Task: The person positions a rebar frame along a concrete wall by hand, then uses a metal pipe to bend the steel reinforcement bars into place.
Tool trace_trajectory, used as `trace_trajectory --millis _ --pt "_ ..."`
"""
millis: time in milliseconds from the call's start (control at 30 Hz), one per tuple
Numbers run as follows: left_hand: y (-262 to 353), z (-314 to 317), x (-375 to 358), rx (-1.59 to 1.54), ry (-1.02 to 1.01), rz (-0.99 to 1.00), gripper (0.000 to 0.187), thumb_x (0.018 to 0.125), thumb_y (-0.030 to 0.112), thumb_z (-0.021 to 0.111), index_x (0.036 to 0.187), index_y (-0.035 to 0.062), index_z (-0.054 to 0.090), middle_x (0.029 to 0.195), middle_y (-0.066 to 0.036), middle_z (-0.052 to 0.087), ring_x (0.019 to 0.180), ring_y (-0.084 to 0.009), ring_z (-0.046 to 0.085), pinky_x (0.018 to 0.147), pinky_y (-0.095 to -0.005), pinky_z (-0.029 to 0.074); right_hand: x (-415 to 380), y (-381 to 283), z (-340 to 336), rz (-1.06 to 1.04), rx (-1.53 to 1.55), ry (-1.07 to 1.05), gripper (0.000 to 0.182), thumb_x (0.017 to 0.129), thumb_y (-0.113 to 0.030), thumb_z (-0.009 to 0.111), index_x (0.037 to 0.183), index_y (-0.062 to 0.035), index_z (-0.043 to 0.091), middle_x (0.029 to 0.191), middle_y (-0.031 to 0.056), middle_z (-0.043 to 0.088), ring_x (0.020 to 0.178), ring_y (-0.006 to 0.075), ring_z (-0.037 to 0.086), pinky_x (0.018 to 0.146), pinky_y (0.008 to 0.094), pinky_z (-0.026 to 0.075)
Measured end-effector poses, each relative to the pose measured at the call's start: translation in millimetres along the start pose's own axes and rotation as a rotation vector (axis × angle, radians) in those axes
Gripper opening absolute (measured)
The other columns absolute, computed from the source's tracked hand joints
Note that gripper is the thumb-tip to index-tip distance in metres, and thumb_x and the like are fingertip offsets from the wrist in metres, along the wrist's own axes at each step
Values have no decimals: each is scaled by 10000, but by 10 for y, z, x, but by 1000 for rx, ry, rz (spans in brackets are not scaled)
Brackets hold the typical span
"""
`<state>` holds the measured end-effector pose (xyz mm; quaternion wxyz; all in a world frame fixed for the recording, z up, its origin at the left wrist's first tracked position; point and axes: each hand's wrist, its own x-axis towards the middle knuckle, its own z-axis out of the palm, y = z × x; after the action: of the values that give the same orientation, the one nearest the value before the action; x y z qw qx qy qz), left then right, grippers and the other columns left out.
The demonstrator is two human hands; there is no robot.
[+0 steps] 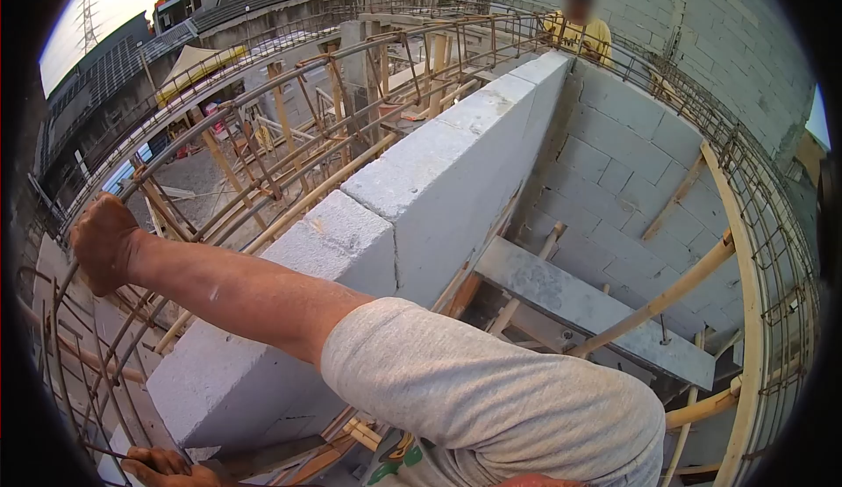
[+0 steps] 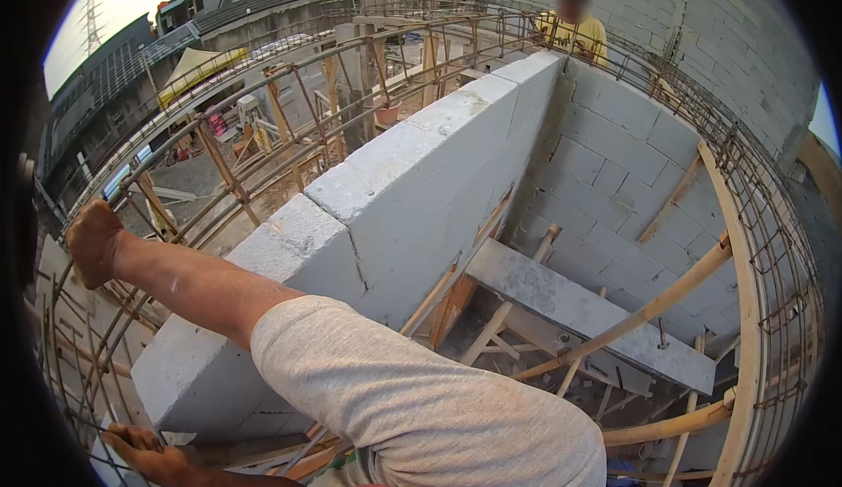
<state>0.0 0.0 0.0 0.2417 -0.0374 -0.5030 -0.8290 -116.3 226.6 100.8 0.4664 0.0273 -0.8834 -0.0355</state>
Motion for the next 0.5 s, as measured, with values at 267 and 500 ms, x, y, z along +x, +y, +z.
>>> trace_trajectory --millis 267,500 --pt "98 49 -117 20 -24 90 547 954 600 513 683 132 427 566 43 290 460 -95 238 401 -245 222 -68 -60 15 10 34 36 267 602 -322 638 764 -118 691 753 68 686 771 214 669 760 371 464" --pt "29 9 -83 51 -66 108 561 953 625 490 685 135 429 569 41 305 457 -92 236 399 -243 227 -71 -84 9 0 32 4 246 610 -301 648 760 -110 686 757 83 683 770 222 662 773 360 457"
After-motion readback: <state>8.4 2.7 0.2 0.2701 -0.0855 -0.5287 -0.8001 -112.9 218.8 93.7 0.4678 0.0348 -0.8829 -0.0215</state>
